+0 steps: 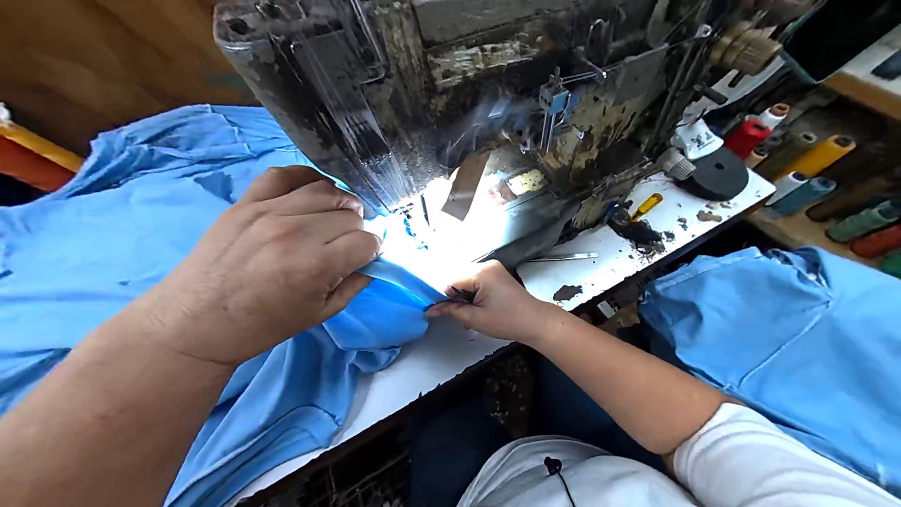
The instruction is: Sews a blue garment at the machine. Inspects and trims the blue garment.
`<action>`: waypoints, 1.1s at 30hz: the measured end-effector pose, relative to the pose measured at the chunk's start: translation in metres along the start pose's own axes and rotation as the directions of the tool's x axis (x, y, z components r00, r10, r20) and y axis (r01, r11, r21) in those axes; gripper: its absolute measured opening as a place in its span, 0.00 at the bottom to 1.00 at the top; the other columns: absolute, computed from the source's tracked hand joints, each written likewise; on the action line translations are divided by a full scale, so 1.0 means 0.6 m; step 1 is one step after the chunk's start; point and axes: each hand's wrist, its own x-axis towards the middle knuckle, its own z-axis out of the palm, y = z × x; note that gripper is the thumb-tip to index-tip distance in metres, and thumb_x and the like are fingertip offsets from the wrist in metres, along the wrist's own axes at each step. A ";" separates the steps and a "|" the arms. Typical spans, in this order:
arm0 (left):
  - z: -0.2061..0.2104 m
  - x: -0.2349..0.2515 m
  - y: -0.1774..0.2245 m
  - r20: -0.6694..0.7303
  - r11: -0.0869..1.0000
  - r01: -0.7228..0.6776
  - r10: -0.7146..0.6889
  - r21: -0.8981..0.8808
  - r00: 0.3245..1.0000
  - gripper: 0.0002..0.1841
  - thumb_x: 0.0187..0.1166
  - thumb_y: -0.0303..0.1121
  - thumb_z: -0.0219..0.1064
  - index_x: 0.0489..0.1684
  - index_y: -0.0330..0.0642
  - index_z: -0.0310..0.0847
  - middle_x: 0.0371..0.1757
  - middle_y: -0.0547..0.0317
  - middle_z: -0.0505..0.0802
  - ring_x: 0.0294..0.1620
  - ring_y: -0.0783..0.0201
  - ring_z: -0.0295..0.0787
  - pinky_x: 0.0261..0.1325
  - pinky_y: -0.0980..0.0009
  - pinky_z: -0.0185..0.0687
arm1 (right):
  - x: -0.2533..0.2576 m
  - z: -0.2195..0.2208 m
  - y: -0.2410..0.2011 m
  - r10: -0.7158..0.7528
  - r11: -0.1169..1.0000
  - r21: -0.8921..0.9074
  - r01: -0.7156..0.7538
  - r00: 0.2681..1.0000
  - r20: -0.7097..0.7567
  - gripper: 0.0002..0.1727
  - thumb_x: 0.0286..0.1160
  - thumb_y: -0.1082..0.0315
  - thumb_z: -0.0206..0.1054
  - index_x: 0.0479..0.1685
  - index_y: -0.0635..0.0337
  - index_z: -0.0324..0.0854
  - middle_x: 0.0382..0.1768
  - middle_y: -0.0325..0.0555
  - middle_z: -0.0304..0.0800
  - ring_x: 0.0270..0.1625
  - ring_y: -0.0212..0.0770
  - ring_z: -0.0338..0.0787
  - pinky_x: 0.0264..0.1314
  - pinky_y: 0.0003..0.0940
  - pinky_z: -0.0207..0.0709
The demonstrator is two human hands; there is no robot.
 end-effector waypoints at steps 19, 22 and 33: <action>0.022 -0.001 0.035 0.097 0.988 -0.019 0.034 -0.150 0.995 0.22 0.80 0.51 0.62 0.15 0.49 0.82 0.20 0.66 0.84 0.34 0.60 0.87 0.54 0.54 0.78 | -0.019 0.002 0.004 -0.029 0.996 0.080 0.029 1.000 0.004 0.07 0.74 0.72 0.73 0.34 0.68 0.92 0.29 0.44 0.92 0.29 0.21 0.85 0.35 0.16 0.80; 0.010 0.004 0.040 0.090 0.989 -0.005 0.019 -0.146 0.996 0.22 0.81 0.49 0.61 0.16 0.48 0.83 0.21 0.65 0.85 0.36 0.59 0.87 0.56 0.52 0.77 | -0.019 0.002 0.002 -0.037 0.996 0.085 0.037 0.999 0.001 0.07 0.73 0.73 0.72 0.34 0.69 0.92 0.27 0.43 0.90 0.28 0.20 0.83 0.33 0.15 0.78; 0.103 -0.035 0.130 -0.022 0.915 0.374 -0.381 -0.155 0.924 0.12 0.75 0.34 0.68 0.49 0.41 0.92 0.48 0.47 0.91 0.62 0.42 0.85 0.76 0.33 0.63 | -0.058 -0.007 -0.003 -0.172 0.984 -0.065 0.168 0.983 -0.060 0.09 0.79 0.70 0.70 0.39 0.66 0.93 0.41 0.47 0.95 0.37 0.27 0.90 0.41 0.20 0.84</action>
